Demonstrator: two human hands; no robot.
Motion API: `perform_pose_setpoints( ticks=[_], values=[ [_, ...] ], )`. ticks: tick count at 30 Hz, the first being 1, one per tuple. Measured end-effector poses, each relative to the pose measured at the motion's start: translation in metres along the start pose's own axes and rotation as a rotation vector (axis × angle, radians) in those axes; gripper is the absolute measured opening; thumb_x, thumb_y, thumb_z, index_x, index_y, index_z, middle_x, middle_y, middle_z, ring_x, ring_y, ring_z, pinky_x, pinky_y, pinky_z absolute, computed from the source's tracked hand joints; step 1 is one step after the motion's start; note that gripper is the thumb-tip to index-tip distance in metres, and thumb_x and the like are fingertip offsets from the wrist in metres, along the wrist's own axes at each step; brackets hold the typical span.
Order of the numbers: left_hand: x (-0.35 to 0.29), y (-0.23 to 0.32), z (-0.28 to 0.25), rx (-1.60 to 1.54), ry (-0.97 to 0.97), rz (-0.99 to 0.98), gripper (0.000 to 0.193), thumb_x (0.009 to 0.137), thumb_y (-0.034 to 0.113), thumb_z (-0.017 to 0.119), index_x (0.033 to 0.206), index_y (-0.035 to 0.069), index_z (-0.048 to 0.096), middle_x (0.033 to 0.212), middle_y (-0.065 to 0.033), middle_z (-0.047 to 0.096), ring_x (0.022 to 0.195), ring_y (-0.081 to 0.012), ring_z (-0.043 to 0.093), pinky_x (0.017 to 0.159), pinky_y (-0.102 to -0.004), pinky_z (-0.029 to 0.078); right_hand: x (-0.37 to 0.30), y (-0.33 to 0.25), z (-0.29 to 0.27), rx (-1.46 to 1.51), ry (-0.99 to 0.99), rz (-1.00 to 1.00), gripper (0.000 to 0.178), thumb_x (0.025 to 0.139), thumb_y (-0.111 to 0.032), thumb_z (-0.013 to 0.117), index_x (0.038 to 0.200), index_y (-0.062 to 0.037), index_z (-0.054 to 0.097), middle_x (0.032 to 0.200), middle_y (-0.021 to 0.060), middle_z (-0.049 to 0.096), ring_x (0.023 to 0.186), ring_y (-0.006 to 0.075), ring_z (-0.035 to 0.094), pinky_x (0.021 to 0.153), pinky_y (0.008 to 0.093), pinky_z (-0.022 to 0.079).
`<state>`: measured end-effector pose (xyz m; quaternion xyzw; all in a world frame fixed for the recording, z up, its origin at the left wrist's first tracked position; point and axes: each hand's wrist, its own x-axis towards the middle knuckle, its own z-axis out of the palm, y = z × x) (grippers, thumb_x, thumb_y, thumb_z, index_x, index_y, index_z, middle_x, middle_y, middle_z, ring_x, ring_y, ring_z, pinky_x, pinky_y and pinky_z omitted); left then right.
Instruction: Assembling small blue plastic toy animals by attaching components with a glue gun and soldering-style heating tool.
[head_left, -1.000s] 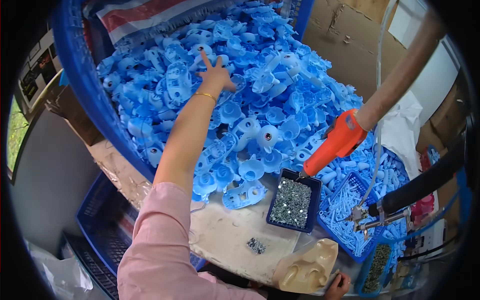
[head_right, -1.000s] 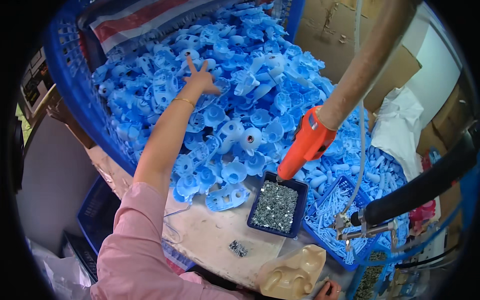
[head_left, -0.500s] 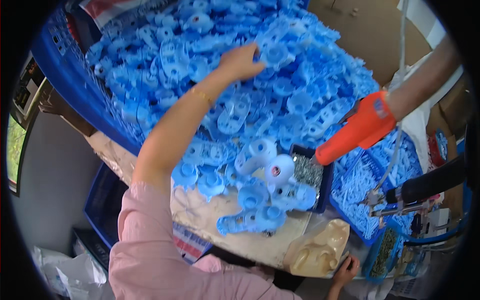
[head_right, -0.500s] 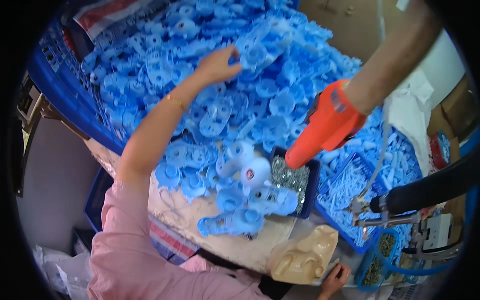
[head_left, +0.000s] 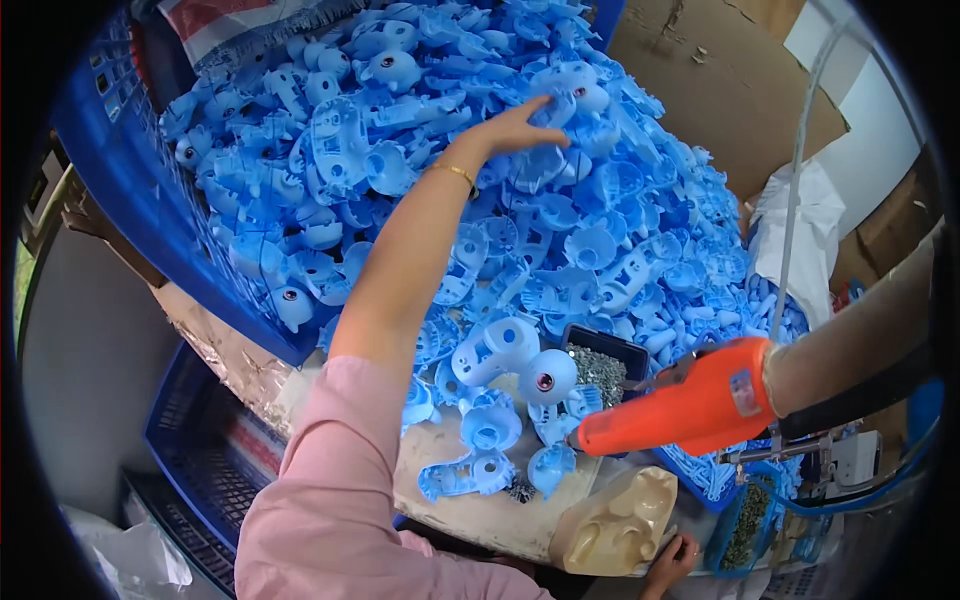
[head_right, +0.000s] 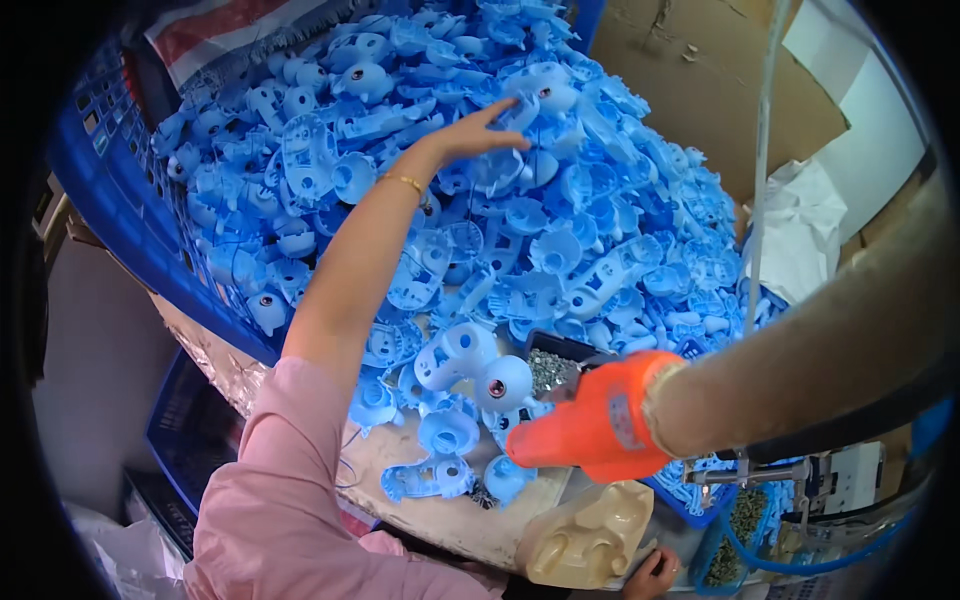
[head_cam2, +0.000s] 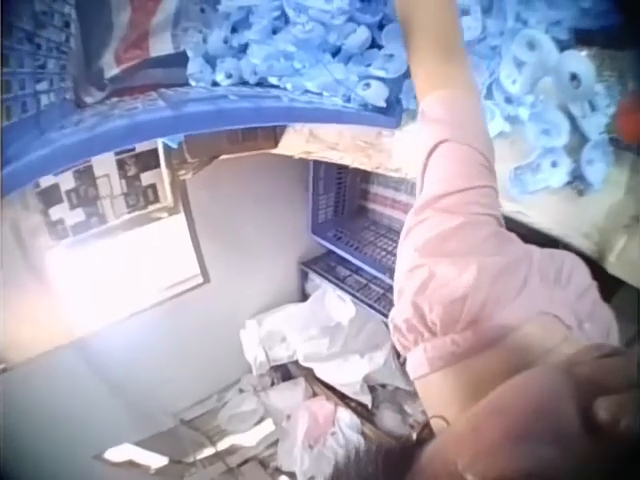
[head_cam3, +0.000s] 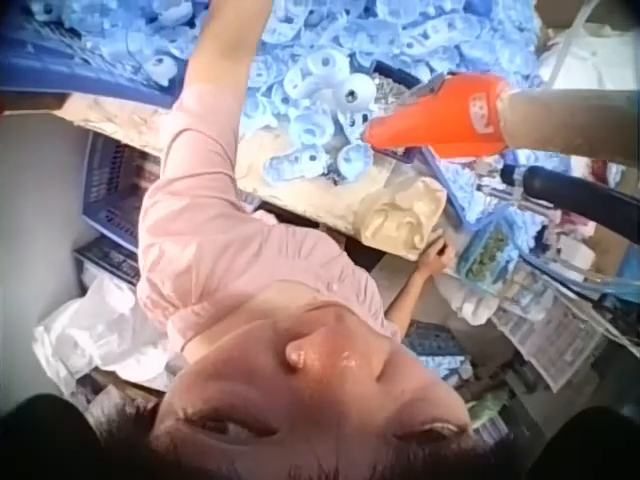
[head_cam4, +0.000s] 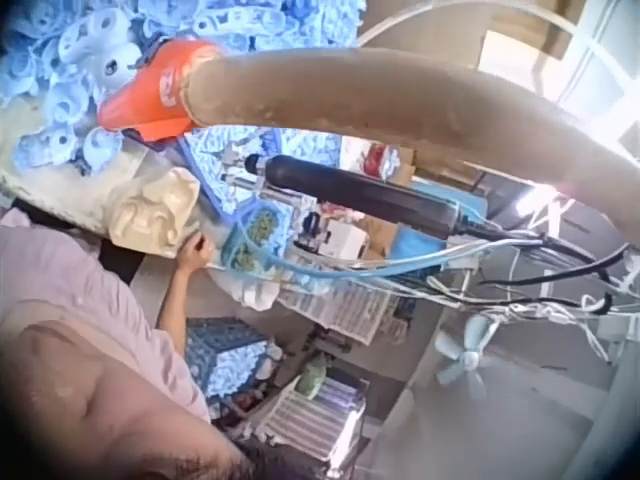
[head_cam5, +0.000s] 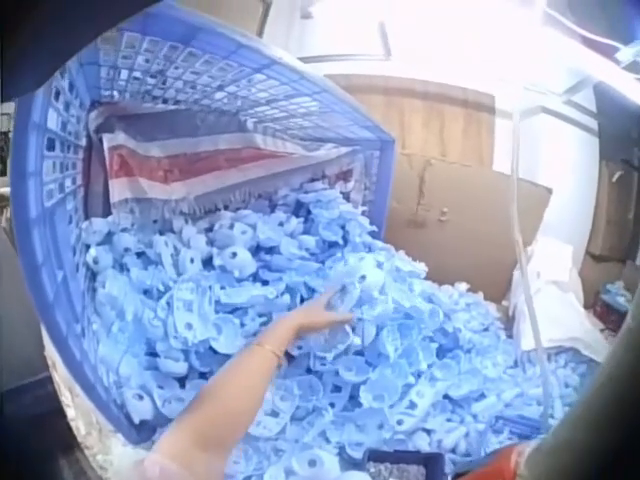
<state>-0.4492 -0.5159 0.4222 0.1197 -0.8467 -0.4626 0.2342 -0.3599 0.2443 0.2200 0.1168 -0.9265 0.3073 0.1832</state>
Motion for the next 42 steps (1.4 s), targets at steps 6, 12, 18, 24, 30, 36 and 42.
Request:
perform_pose_setpoints(
  ticks=[6,12,18,24,30,36,42],
  values=[
    [-0.071,-0.001,0.018,0.222,-0.194,0.115,0.098,0.069,0.048,0.081,0.150,0.013,0.039,0.147,-0.0222,0.046,0.135,-0.0346,0.047,0.109,-0.0429,0.042,0.006,-0.037,-0.011,-0.257,0.048,-0.036,0.023,0.093,-0.022,0.066,0.099,-0.0003,0.071,0.096,0.0183,0.070,0.087,0.0369,0.064,0.080,0.0438,0.050],
    [-0.083,0.064,-0.013,0.386,-0.131,0.101,0.093,0.072,0.061,0.075,0.144,0.010,0.046,0.135,-0.0218,0.058,0.123,-0.0373,0.057,0.104,-0.0440,0.046,0.006,-0.041,-0.006,-0.268,0.026,-0.007,0.027,0.094,-0.026,0.064,0.100,-0.0003,0.071,0.098,0.0191,0.070,0.088,0.0373,0.063,0.081,0.0440,0.050],
    [-0.037,0.002,-0.132,1.072,0.849,-0.225,0.098,0.077,0.076,0.063,0.144,0.006,0.048,0.134,-0.0197,0.061,0.125,-0.0387,0.056,0.100,-0.0513,0.047,0.000,-0.043,-0.006,-0.287,0.045,-0.008,0.030,0.095,-0.028,0.064,0.099,0.0006,0.071,0.095,0.0202,0.070,0.087,0.0389,0.062,0.080,0.0463,0.049],
    [-0.046,-0.043,-0.138,1.162,0.440,-0.802,0.109,0.076,0.060,0.074,0.158,0.011,0.021,0.143,-0.0169,0.055,0.139,-0.0489,0.038,0.104,-0.0661,0.037,-0.002,-0.048,-0.008,-0.187,0.081,0.057,0.030,0.093,-0.028,0.064,0.094,0.0008,0.071,0.091,0.0210,0.069,0.085,0.0379,0.061,0.079,0.0466,0.049],
    [-0.069,-0.020,-0.073,0.911,0.470,-0.431,0.077,0.086,0.019,0.067,0.152,0.025,0.029,0.133,-0.0168,0.058,0.124,-0.0436,0.052,0.096,-0.0625,0.043,0.003,-0.052,-0.009,-0.158,0.104,0.011,0.027,0.093,-0.025,0.063,0.091,0.0011,0.071,0.087,0.0210,0.069,0.080,0.0374,0.062,0.076,0.0455,0.049],
    [-0.114,-0.010,-0.013,1.111,0.612,-0.076,0.060,0.086,0.005,0.062,0.141,0.024,0.048,0.131,-0.0125,0.057,0.112,-0.0366,0.057,0.088,-0.0504,0.046,0.004,-0.045,-0.007,-0.177,0.128,-0.117,0.023,0.094,-0.020,0.062,0.089,0.0011,0.071,0.084,0.0205,0.069,0.075,0.0360,0.063,0.071,0.0442,0.050],
    [-0.145,0.054,0.008,1.146,0.361,0.112,0.050,0.084,0.011,0.066,0.133,0.021,0.056,0.131,-0.0113,0.056,0.118,-0.0346,0.052,0.094,-0.0561,0.043,0.005,-0.047,-0.008,-0.213,0.125,-0.074,0.024,0.093,-0.020,0.063,0.089,0.0012,0.071,0.084,0.0204,0.069,0.075,0.0357,0.063,0.072,0.0453,0.050]
  ],
)
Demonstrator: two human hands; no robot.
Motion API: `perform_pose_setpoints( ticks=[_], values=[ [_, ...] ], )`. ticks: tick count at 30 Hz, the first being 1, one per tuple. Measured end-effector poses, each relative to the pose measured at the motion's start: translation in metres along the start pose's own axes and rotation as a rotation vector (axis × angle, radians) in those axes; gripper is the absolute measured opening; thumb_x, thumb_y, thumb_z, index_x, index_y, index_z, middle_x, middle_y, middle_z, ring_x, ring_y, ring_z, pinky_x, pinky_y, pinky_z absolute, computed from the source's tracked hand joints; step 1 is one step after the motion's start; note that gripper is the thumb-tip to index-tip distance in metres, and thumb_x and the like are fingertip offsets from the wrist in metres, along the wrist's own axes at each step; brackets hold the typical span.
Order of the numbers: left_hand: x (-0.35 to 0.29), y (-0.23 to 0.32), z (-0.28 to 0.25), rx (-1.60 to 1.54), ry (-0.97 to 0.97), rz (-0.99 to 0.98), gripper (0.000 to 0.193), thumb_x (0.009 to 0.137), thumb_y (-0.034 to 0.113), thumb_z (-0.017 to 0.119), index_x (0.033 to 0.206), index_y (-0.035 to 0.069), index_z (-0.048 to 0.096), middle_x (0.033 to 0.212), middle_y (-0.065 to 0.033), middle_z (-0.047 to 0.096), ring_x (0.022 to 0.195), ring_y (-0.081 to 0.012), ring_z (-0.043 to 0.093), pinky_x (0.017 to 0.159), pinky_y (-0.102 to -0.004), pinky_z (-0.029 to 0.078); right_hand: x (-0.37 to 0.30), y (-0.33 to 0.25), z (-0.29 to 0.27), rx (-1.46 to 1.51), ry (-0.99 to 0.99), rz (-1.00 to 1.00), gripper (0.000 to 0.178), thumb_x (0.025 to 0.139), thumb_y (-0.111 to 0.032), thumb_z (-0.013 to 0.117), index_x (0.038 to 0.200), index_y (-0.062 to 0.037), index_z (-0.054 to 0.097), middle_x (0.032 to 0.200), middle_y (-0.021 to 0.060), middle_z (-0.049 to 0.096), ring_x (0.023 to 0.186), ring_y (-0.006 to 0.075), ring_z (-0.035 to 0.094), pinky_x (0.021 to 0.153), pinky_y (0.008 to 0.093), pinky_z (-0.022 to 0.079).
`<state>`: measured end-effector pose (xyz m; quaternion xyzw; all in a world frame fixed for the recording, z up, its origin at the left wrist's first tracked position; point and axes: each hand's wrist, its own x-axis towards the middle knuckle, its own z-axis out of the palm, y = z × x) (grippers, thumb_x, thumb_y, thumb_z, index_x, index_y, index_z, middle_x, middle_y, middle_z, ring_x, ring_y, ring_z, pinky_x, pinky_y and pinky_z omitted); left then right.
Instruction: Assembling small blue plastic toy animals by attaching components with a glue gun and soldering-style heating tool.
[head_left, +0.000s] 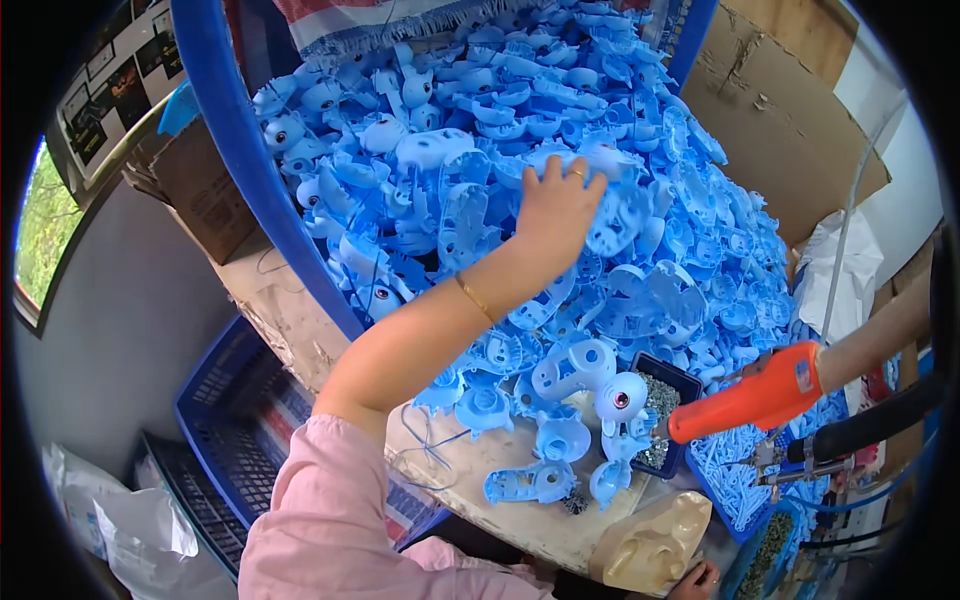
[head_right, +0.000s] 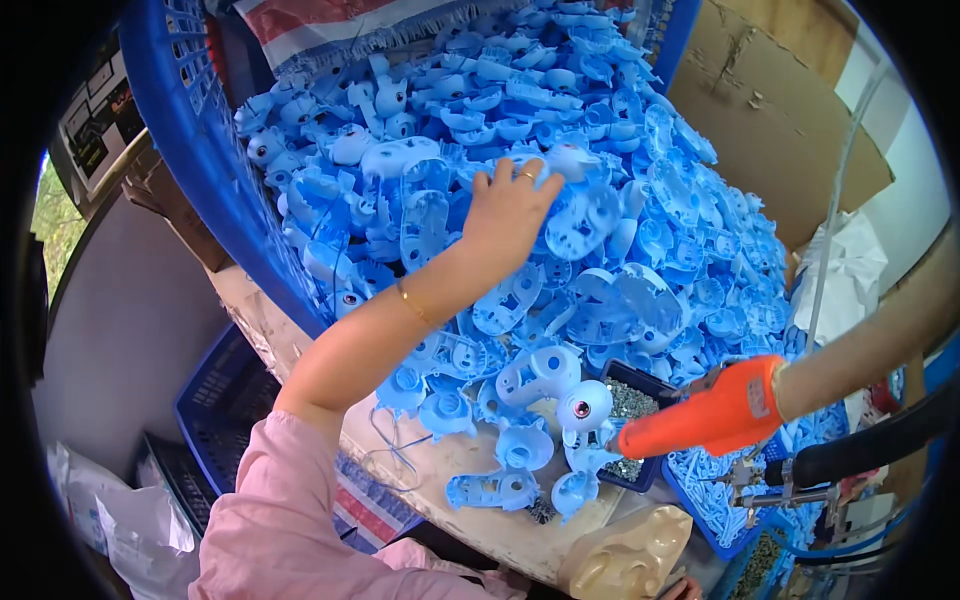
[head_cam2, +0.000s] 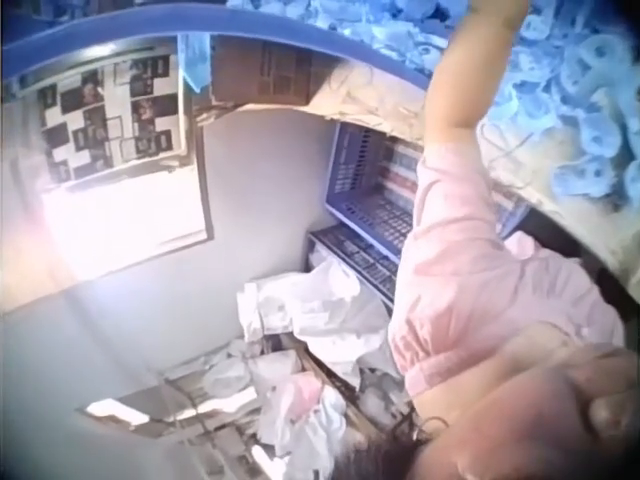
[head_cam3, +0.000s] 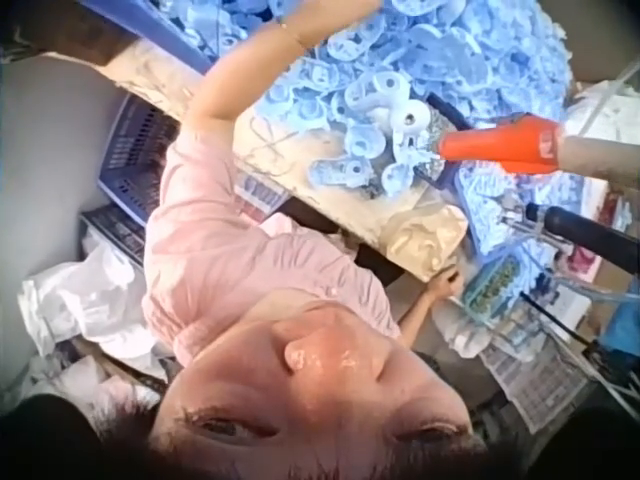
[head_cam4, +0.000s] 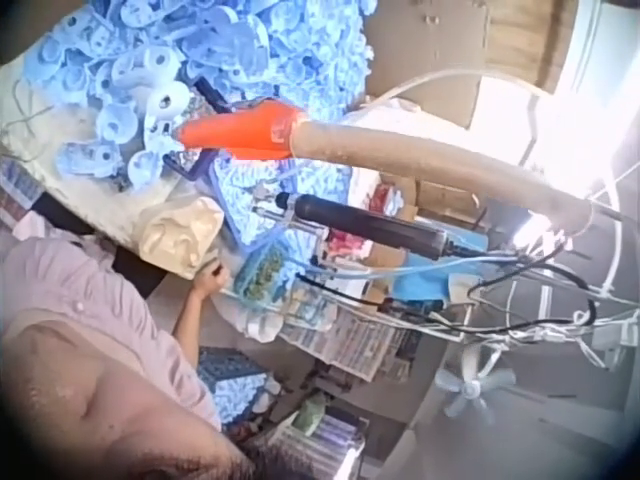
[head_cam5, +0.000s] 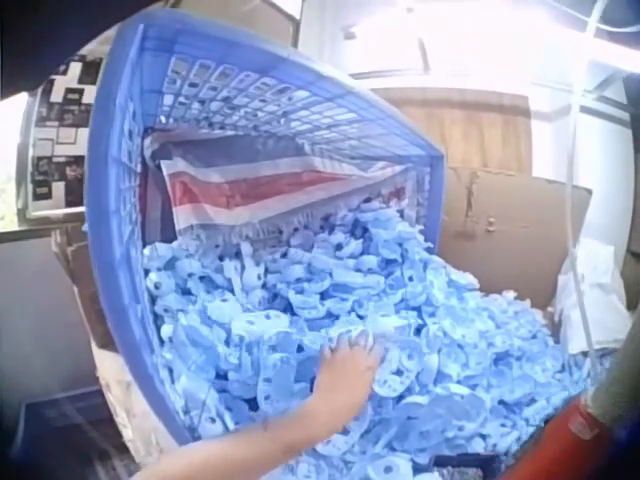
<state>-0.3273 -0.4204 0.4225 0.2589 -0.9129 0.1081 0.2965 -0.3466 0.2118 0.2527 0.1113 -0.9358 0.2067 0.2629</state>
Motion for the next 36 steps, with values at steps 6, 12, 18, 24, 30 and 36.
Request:
perform_pose_setpoints(
  ticks=[6,12,18,24,30,36],
  values=[
    [0.064,-0.033,-0.011,-0.461,-0.007,-0.149,0.088,0.071,0.062,0.076,0.141,0.015,0.053,0.149,-0.0125,0.046,0.140,-0.0400,0.035,0.106,-0.0681,0.032,0.009,0.014,0.008,-0.041,-0.047,0.007,0.022,0.094,-0.021,0.063,0.094,-0.0003,0.071,0.089,0.0215,0.069,0.080,0.0340,0.063,0.077,0.0454,0.049],
    [0.095,-0.140,0.041,-0.169,-0.332,-0.660,0.102,0.073,0.046,0.081,0.158,0.028,0.027,0.160,-0.0104,0.033,0.145,-0.0415,0.031,0.109,-0.0700,0.028,0.033,0.028,0.028,0.046,-0.006,0.003,0.018,0.095,-0.016,0.059,0.093,0.0009,0.066,0.089,0.0183,0.064,0.081,0.0311,0.060,0.077,0.0419,0.048],
    [0.100,-0.124,0.071,-0.202,-0.358,-0.357,0.075,0.078,0.009,0.069,0.147,0.018,0.042,0.141,-0.0226,0.051,0.125,-0.0430,0.055,0.101,-0.0443,0.050,-0.013,0.043,0.013,0.088,-0.069,0.075,0.015,0.097,-0.011,0.056,0.093,0.0022,0.060,0.089,0.0151,0.059,0.082,0.0281,0.057,0.077,0.0384,0.047],
    [0.065,-0.084,0.039,-0.216,-0.305,0.008,0.048,0.077,0.004,0.064,0.123,0.009,0.055,0.119,-0.0233,0.063,0.114,-0.0420,0.059,0.094,-0.0472,0.049,-0.003,0.028,0.016,0.146,-0.105,0.094,0.010,0.096,-0.007,0.057,0.095,0.0020,0.061,0.091,0.0156,0.060,0.084,0.0303,0.058,0.076,0.0376,0.048],
    [0.029,-0.057,0.029,-0.244,-0.325,0.113,0.032,0.084,0.007,0.057,0.115,0.005,0.059,0.112,-0.0264,0.066,0.110,-0.0444,0.061,0.093,-0.0484,0.049,-0.004,0.022,0.013,0.190,-0.051,0.023,0.009,0.095,-0.006,0.058,0.093,0.0012,0.062,0.091,0.0143,0.061,0.087,0.0280,0.060,0.079,0.0362,0.048],
    [-0.004,-0.044,0.005,-0.087,-0.322,-0.052,0.049,0.094,0.019,0.057,0.143,0.017,0.050,0.133,-0.0211,0.061,0.118,-0.0410,0.060,0.097,-0.0477,0.049,-0.009,0.013,-0.008,0.446,-0.139,0.089,0.007,0.091,-0.006,0.064,0.093,0.0004,0.066,0.093,0.0116,0.066,0.084,0.0242,0.063,0.076,0.0331,0.051]
  ],
)
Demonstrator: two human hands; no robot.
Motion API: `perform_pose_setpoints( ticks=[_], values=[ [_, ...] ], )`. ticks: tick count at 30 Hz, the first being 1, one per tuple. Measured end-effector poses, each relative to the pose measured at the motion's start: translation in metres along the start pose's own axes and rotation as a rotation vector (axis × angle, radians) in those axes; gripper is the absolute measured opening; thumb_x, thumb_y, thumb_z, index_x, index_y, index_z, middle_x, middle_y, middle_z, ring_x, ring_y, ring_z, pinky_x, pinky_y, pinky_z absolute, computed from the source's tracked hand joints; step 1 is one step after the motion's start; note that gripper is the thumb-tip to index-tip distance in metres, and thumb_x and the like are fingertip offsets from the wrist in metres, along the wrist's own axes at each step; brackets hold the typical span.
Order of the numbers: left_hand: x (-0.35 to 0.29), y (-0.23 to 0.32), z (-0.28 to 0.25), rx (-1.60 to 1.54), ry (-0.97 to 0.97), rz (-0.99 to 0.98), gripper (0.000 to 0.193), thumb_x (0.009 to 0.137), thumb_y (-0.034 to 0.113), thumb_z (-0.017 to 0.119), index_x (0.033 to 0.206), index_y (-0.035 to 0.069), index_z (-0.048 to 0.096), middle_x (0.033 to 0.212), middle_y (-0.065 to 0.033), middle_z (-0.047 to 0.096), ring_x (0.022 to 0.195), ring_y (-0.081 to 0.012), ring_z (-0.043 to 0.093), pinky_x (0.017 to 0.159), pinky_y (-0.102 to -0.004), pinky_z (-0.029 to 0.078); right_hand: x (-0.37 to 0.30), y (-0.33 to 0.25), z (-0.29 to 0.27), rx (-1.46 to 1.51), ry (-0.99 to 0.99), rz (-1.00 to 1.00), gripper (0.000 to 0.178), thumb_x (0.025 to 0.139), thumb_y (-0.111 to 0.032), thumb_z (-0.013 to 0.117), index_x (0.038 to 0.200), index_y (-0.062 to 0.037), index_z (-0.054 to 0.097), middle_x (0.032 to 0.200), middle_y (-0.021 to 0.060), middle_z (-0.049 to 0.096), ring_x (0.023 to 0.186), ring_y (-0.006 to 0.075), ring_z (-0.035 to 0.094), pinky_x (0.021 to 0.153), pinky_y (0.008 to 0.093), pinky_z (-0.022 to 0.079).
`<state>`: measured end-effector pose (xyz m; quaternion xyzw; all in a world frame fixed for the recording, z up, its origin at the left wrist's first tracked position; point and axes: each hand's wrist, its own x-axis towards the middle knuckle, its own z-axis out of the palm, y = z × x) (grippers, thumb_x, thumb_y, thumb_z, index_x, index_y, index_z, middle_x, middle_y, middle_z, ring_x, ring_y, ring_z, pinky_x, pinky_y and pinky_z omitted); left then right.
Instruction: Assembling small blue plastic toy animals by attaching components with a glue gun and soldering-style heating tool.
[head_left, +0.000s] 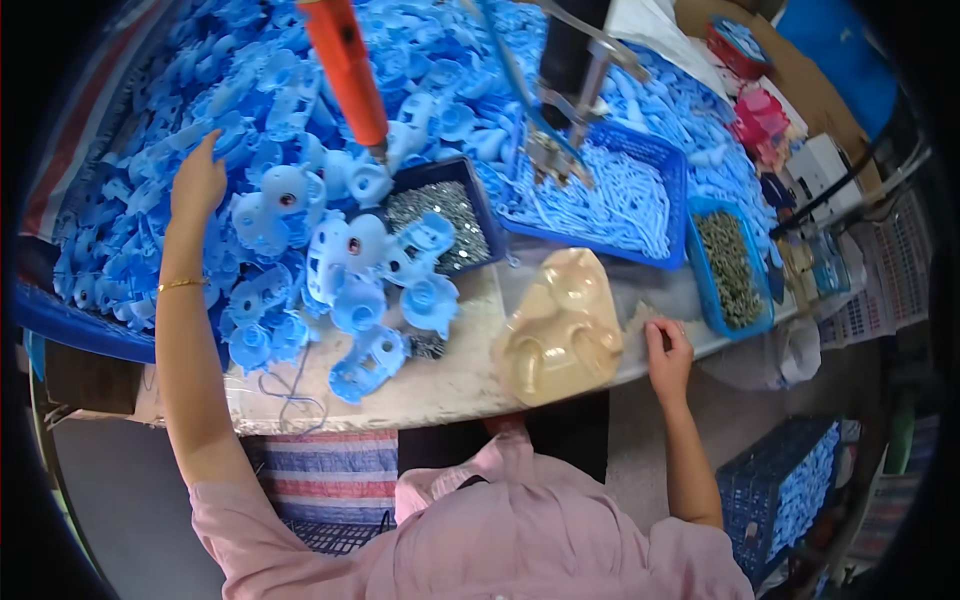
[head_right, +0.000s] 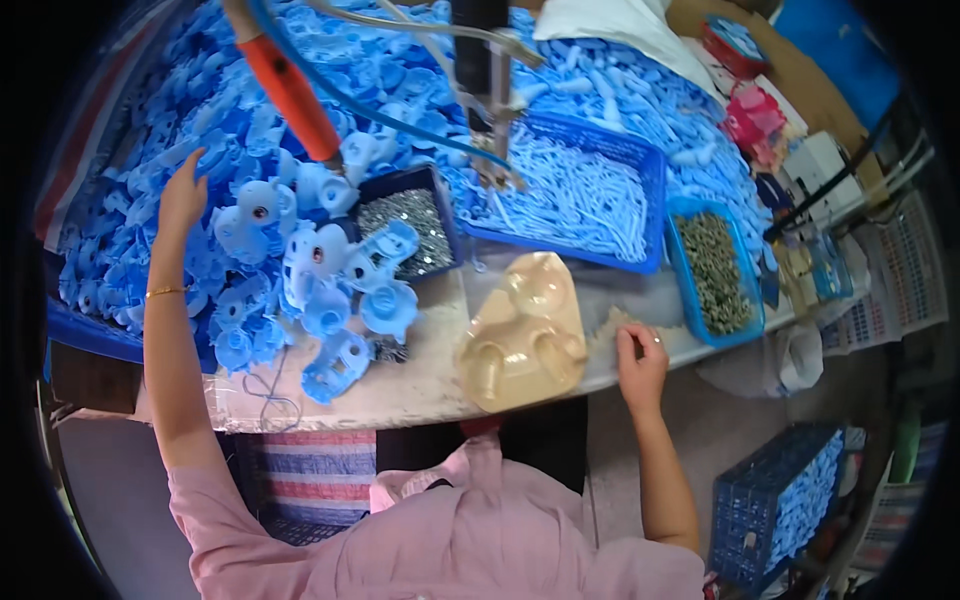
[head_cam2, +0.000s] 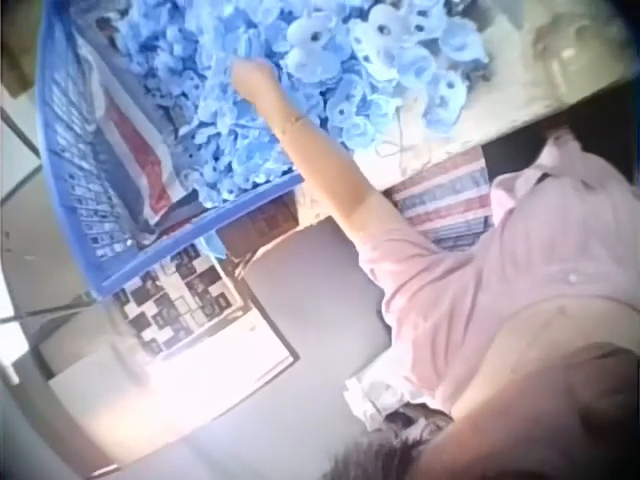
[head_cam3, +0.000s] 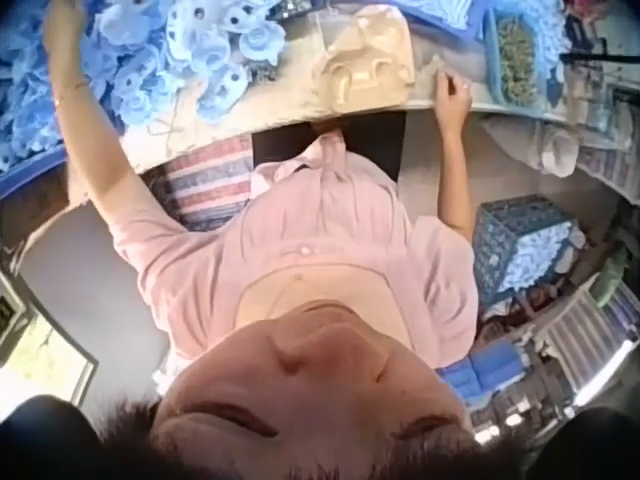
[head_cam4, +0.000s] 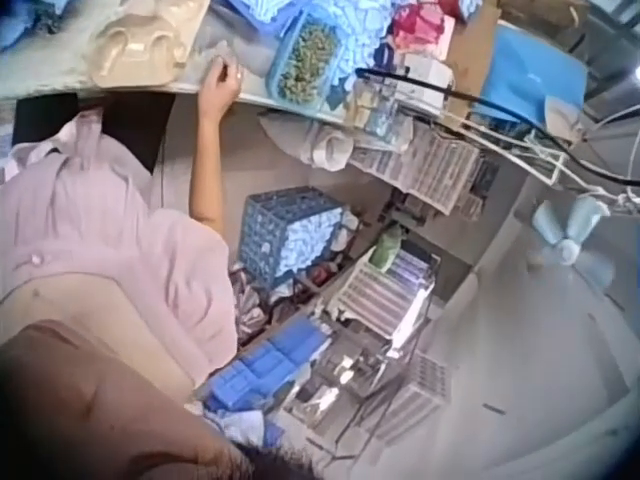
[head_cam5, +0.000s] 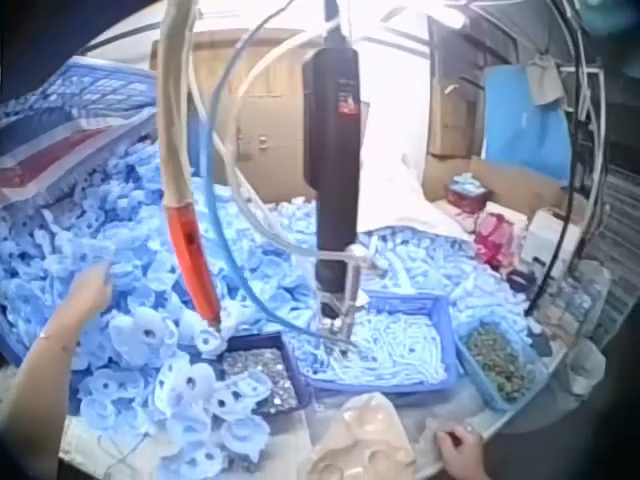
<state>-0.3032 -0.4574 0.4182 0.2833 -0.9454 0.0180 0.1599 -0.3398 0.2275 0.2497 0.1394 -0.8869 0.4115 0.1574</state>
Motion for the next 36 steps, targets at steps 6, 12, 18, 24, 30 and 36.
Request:
perform_pose_setpoints(
  ticks=[6,12,18,24,30,36],
  values=[
    [-0.083,0.094,-0.020,-0.105,0.385,0.166,0.034,0.098,0.016,0.054,0.132,0.011,0.056,0.127,-0.0124,0.064,0.102,-0.0330,0.068,0.082,-0.0426,0.055,-0.019,-0.009,-0.013,0.101,-0.065,0.056,0.007,0.091,-0.006,0.065,0.094,-0.0008,0.068,0.087,0.0085,0.066,0.073,0.0180,0.063,0.067,0.0290,0.051],
    [-0.199,0.155,-0.038,-0.313,0.541,0.832,0.022,0.083,0.001,0.068,0.102,0.009,0.061,0.091,-0.0098,0.065,0.077,-0.0269,0.065,0.063,-0.0343,0.052,-0.006,-0.055,-0.007,0.298,-0.120,0.011,0.021,0.093,-0.010,0.066,0.111,0.0001,0.069,0.097,0.0118,0.071,0.083,0.0193,0.069,0.073,0.0289,0.055],
    [-0.300,0.240,-0.007,-0.682,0.019,1.017,0.026,0.075,0.000,0.072,0.100,0.006,0.066,0.095,-0.0094,0.069,0.082,-0.0295,0.068,0.064,-0.0389,0.056,-0.005,-0.064,-0.005,0.218,-0.291,-0.040,0.029,0.091,-0.015,0.070,0.116,-0.0003,0.068,0.103,0.0174,0.073,0.087,0.0252,0.073,0.072,0.0327,0.059],
    [-0.322,0.290,0.017,-0.810,-0.084,0.982,0.025,0.078,0.003,0.075,0.101,0.004,0.066,0.104,-0.0100,0.068,0.092,-0.0303,0.067,0.076,-0.0373,0.056,0.035,-0.056,-0.030,0.177,-0.577,-0.044,0.027,0.090,-0.018,0.072,0.112,-0.0036,0.072,0.090,0.0134,0.074,0.078,0.0200,0.072,0.068,0.0320,0.056],
    [-0.311,0.303,0.015,-0.864,-0.156,0.901,0.027,0.075,-0.001,0.074,0.101,0.004,0.066,0.105,-0.0100,0.069,0.094,-0.0312,0.066,0.078,-0.0378,0.055,0.234,0.011,-0.036,-0.035,0.071,-0.124,0.021,0.093,-0.023,0.066,0.096,-0.0030,0.073,0.077,0.0098,0.072,0.069,0.0203,0.068,0.064,0.0330,0.051],
    [-0.297,0.305,0.010,-0.873,-0.210,0.805,0.028,0.074,-0.003,0.073,0.100,0.005,0.066,0.105,-0.0097,0.070,0.091,-0.0304,0.067,0.076,-0.0373,0.056,0.351,0.081,0.011,-0.425,-0.070,-0.156,0.030,0.086,-0.024,0.074,0.113,-0.0100,0.069,0.115,0.0173,0.068,0.098,0.0314,0.067,0.081,0.0416,0.054]
  ],
)
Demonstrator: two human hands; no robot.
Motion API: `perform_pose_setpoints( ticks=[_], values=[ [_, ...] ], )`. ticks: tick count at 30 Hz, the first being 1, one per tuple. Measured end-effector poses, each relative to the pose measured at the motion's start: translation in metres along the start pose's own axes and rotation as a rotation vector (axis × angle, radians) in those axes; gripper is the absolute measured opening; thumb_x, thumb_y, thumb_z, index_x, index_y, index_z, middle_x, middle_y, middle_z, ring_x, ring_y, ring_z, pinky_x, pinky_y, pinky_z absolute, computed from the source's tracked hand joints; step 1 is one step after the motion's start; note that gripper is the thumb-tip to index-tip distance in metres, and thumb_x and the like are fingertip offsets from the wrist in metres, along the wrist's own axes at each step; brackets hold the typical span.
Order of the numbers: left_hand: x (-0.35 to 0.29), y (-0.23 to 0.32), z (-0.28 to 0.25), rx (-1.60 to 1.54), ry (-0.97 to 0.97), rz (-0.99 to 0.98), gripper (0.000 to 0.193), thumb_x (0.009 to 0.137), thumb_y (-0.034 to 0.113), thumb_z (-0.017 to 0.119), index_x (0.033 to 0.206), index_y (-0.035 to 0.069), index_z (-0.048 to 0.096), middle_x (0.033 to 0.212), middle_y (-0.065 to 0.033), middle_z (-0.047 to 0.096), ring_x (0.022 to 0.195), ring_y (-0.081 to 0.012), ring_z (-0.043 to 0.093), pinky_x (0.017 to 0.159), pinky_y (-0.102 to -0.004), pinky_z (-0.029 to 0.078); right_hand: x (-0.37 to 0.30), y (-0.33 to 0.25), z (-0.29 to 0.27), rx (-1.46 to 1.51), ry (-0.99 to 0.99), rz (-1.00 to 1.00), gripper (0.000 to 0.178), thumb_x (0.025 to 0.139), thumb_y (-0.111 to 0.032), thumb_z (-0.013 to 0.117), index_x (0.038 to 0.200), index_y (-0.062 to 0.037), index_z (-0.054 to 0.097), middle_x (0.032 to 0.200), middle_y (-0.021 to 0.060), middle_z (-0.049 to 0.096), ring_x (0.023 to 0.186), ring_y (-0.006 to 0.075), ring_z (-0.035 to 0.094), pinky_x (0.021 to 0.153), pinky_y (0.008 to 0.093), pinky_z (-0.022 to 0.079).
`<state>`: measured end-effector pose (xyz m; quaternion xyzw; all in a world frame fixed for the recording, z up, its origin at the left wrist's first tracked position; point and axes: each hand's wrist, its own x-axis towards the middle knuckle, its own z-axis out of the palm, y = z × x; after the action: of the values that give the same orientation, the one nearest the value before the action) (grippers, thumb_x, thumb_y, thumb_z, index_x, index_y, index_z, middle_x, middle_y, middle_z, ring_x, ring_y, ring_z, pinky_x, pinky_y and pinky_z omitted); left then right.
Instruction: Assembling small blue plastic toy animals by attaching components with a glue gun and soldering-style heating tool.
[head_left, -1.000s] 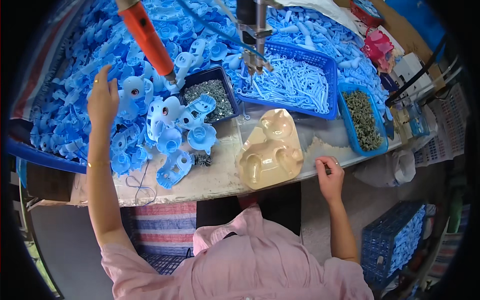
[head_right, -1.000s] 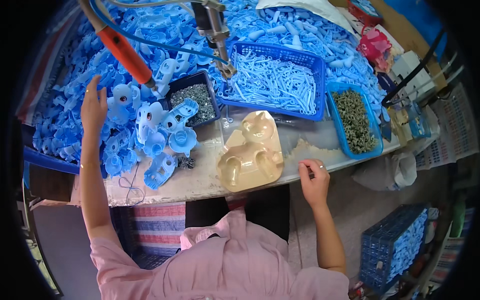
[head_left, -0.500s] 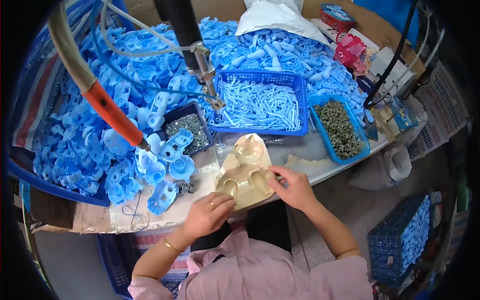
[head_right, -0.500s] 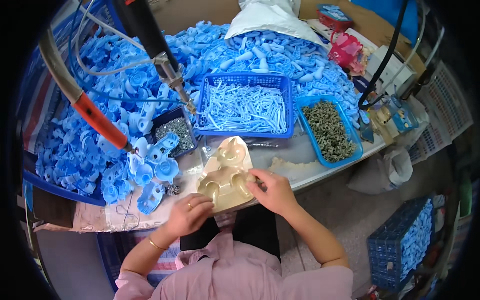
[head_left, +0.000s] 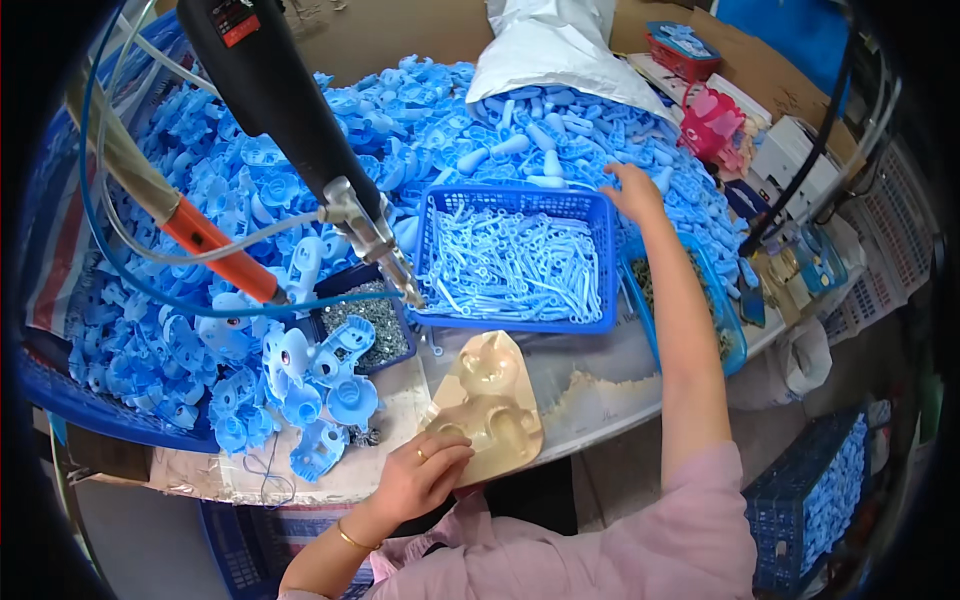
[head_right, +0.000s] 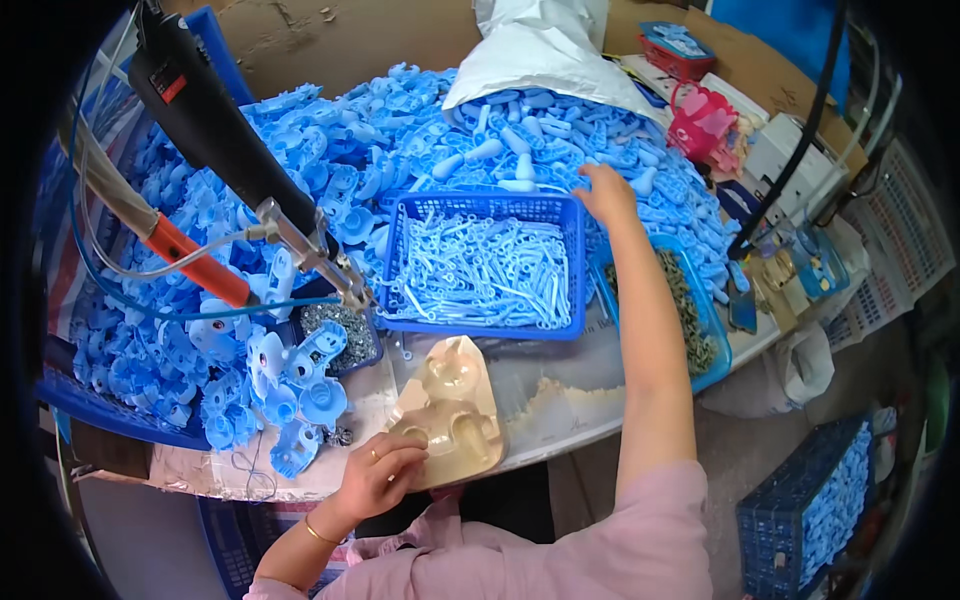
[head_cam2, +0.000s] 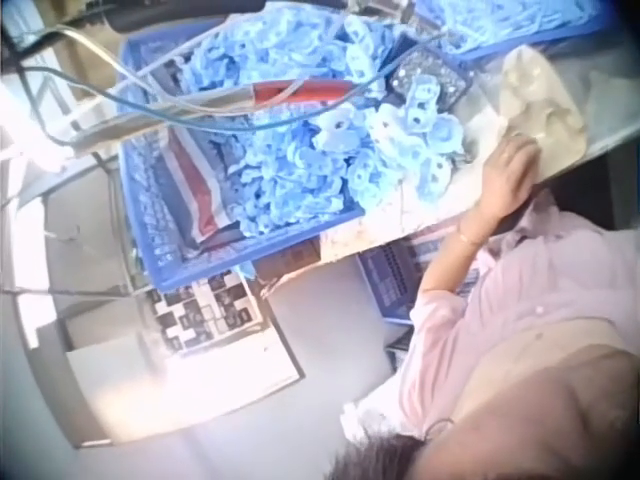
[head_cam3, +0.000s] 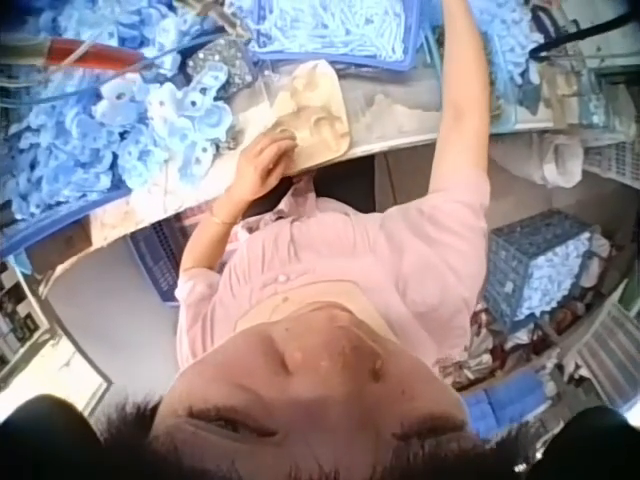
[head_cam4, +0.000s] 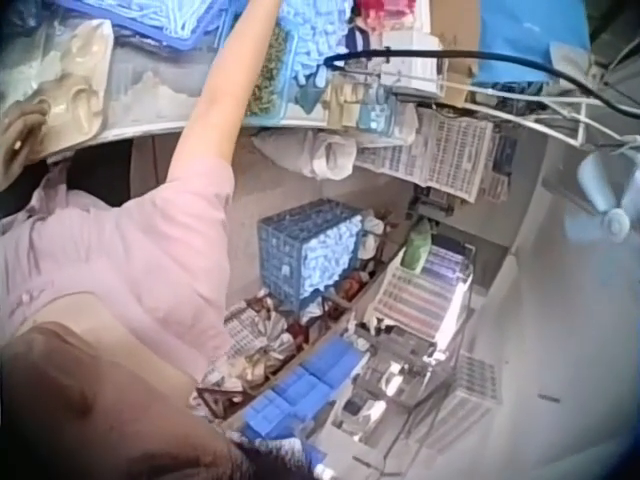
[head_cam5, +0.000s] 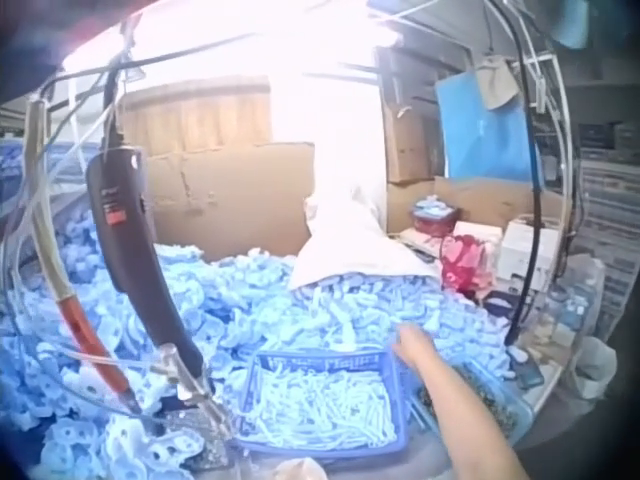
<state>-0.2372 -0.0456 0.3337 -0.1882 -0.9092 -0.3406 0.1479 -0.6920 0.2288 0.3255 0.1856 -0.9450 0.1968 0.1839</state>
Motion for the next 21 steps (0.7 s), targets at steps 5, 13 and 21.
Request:
perform_pose_setpoints(
  ticks=[5,13,21],
  values=[
    [0.016,-0.005,-0.005,-0.021,0.010,-0.018,0.023,0.078,-0.001,0.072,0.100,0.005,0.067,0.105,-0.0095,0.071,0.089,-0.0288,0.069,0.074,-0.0366,0.056,0.020,0.009,0.016,-0.080,-0.146,-0.043,0.027,0.086,-0.027,0.073,0.106,-0.0108,0.067,0.112,0.0133,0.061,0.105,0.0368,0.063,0.082,0.0490,0.053],
    [0.064,-0.014,-0.004,-0.106,0.036,0.022,0.031,0.082,-0.004,0.071,0.112,0.003,0.065,0.115,-0.0124,0.068,0.094,-0.0267,0.068,0.075,-0.0349,0.056,-0.002,-0.035,-0.053,0.495,-0.216,-0.180,0.027,0.093,-0.021,0.067,0.112,-0.0029,0.070,0.104,0.0108,0.069,0.091,0.0223,0.066,0.077,0.0349,0.053],
    [0.118,-0.025,0.007,-0.225,0.266,-0.100,0.046,0.084,0.006,0.078,0.127,0.006,0.060,0.127,-0.0134,0.064,0.102,-0.0259,0.069,0.078,-0.0357,0.058,-0.086,-0.172,-0.081,0.812,-1.046,-0.611,0.021,0.088,-0.014,0.073,0.106,-0.0031,0.072,0.097,0.0082,0.071,0.088,0.0186,0.068,0.074,0.0325,0.054]
  ],
)
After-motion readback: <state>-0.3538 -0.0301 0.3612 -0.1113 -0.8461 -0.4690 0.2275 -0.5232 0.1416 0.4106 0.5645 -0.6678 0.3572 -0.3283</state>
